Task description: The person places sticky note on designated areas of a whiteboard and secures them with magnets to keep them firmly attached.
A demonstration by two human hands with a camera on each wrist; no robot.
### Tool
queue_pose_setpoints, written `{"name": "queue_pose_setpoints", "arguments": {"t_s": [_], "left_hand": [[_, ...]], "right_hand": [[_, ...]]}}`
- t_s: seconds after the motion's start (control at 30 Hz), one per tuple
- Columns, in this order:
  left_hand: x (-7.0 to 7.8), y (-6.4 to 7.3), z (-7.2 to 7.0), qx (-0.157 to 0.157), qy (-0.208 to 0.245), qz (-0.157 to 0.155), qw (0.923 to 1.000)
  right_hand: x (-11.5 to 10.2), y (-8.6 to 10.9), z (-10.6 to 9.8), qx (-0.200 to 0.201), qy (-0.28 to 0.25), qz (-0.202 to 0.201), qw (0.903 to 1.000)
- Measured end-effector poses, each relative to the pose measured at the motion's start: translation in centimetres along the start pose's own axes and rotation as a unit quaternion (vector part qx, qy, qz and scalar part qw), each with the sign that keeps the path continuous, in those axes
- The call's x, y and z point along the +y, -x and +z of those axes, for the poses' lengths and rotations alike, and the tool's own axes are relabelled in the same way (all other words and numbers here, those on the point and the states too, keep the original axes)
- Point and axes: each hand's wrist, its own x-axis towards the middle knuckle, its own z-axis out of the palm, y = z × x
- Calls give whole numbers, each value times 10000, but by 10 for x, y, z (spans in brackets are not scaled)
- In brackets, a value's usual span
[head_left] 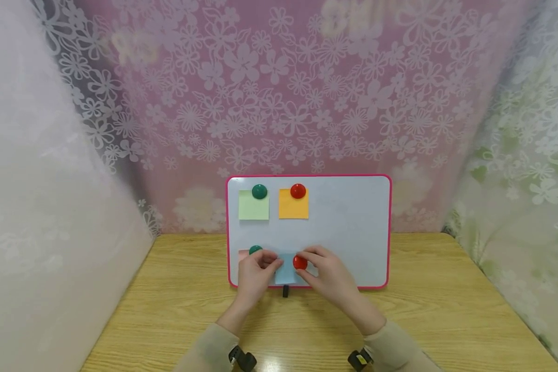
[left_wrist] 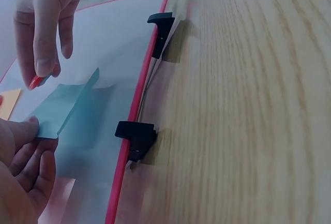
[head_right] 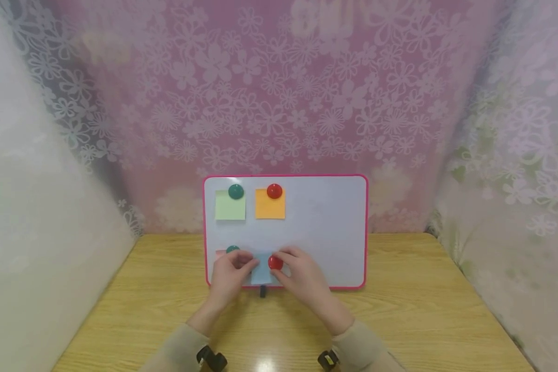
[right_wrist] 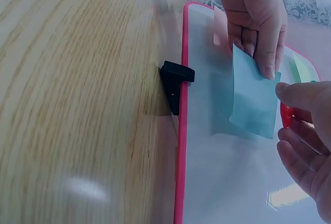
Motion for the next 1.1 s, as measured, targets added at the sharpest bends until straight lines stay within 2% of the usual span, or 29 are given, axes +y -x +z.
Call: {"name": "queue_pose_setpoints", "arguments": {"t_s": [0.17, 0.33, 0.7, 0.9, 1.1], "left_hand": [[-1, -1, 3, 57, -123, 111, 9998], [0, -2, 6, 144, -181, 266, 9994], [-6, -3, 11, 379, -372, 187, 9984], [-5, -4, 14, 468, -529, 171, 9974], [-2, -5, 14, 494, -552, 211, 9970]], "right_hand": [[-1, -3, 5, 108, 251, -96, 9996], [1, -4, 7, 237, 277, -134, 9992], [5, -6, 17, 379, 508, -280, 9976], [7, -7, 22, 592, 739, -536, 9941], [7, -9, 24, 663, 850, -578, 9925]]}}
